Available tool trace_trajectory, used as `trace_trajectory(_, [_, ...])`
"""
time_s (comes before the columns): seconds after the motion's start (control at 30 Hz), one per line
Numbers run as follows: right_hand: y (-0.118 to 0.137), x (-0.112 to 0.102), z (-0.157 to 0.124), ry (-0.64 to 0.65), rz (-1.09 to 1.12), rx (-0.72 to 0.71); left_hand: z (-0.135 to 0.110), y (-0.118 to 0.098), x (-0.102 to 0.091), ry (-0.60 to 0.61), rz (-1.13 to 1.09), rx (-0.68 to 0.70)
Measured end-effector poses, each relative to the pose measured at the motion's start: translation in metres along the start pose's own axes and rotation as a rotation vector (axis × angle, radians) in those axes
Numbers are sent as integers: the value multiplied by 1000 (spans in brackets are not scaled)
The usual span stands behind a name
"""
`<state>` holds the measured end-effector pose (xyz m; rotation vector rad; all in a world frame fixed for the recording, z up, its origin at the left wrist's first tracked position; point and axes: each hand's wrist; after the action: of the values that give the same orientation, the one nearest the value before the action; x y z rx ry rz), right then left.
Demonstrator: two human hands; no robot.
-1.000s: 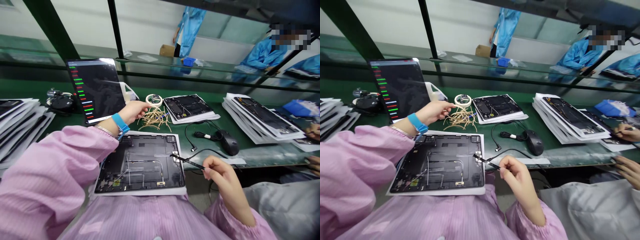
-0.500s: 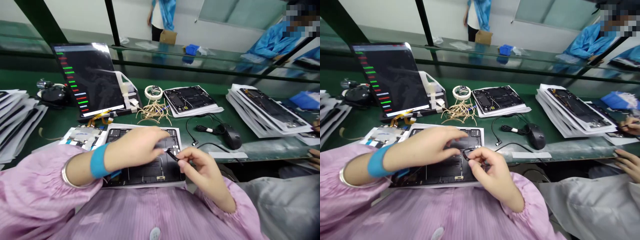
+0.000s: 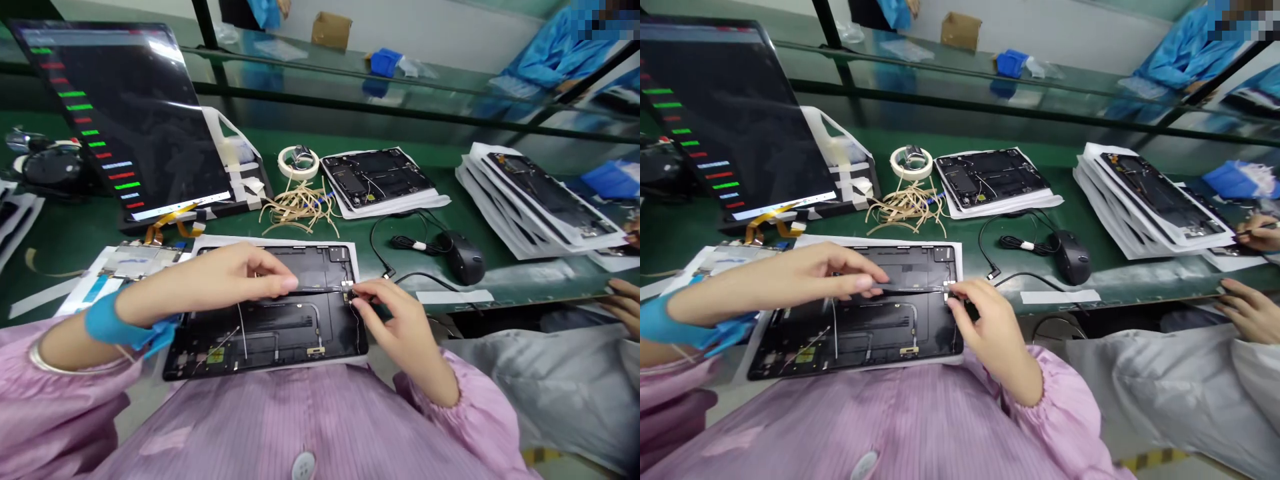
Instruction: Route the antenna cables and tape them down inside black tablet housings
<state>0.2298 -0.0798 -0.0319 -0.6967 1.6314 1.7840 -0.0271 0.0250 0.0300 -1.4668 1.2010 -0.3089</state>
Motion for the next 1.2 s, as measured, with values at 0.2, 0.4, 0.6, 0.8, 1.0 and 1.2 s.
trace_trajectory(0.2, [0, 22, -7, -75, -78, -109, 30, 11, -13, 170, -177, -190])
trace_trajectory(0.4, [-3, 30, -9, -98, -136, -117, 45, 21, -1, 219, 95, -141])
trace_trajectory(0.6, [-4, 30, -9, -106, -170, -152, 33, 20, 10, 22, 166, -68])
trace_trajectory(0.8, [-2, 28, -7, -93, -235, -201, 35, 35, 14, 19, -4, -39])
trace_trajectory(1.0, [2, 26, -7, -62, -285, -210, 35, 40, 16, 18, 3, -46])
trace_trajectory(1.2, [2, 24, -7, -9, -312, -243, 37, 45, 16, 30, 51, -25])
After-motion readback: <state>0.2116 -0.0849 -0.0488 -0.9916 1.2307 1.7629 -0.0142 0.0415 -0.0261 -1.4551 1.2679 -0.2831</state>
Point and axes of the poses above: each hand's wrist, its own z-axis towards the middle knuckle, its own x-axis out of the palm, y = z × x, and after that the axes turned 12 degrees about x, right-handed
